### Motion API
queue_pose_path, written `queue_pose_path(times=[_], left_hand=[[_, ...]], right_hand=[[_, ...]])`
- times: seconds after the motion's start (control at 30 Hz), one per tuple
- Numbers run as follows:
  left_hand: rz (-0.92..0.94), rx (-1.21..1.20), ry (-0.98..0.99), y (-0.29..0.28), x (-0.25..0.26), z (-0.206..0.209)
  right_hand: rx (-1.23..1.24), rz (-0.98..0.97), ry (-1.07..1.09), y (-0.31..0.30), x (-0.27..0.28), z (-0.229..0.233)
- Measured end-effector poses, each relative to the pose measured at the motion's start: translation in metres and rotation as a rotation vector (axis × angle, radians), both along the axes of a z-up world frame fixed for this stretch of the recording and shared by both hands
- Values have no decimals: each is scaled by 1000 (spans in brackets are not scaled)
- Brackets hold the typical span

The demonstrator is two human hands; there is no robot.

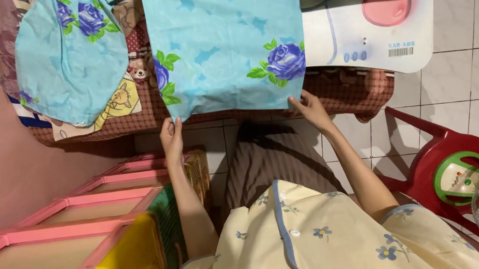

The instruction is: Folding blue floral pillowcases on a small white tray table.

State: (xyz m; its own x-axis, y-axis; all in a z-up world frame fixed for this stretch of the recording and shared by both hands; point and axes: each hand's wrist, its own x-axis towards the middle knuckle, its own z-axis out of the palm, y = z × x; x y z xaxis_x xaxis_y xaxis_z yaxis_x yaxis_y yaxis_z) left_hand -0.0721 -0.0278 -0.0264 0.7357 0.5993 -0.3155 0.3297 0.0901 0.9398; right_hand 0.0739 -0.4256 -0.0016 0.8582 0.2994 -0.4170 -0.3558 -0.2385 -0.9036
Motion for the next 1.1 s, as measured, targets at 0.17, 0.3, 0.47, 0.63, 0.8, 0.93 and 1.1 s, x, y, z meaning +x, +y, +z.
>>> queue_pose_path(times=[0.17, 0.3, 0.47, 0.63, 0.8, 0.93, 1.1], left_hand=[[23, 50, -14, -4, -14, 44], [-57, 217, 5, -7, -23, 64], [-75, 239, 38, -14, -29, 88], [-26, 280, -100, -21, -27, 134], [-47, 229, -311, -29, -7, 186], [-58, 181, -417, -26, 16, 210], [-126, 74, -522, -17, 48, 224]], right_hand=[[-56, -20, -69, -17, -17, 5], [-178, -34, -105, -27, -26, 25], [-157, -16, -88, -33, -30, 51], [-137, 5, -120, -50, -27, 84], [-54, -24, -307, -38, -22, 148], [-4, -52, -336, -29, -7, 189], [-3, -43, -407, -28, 23, 194]])
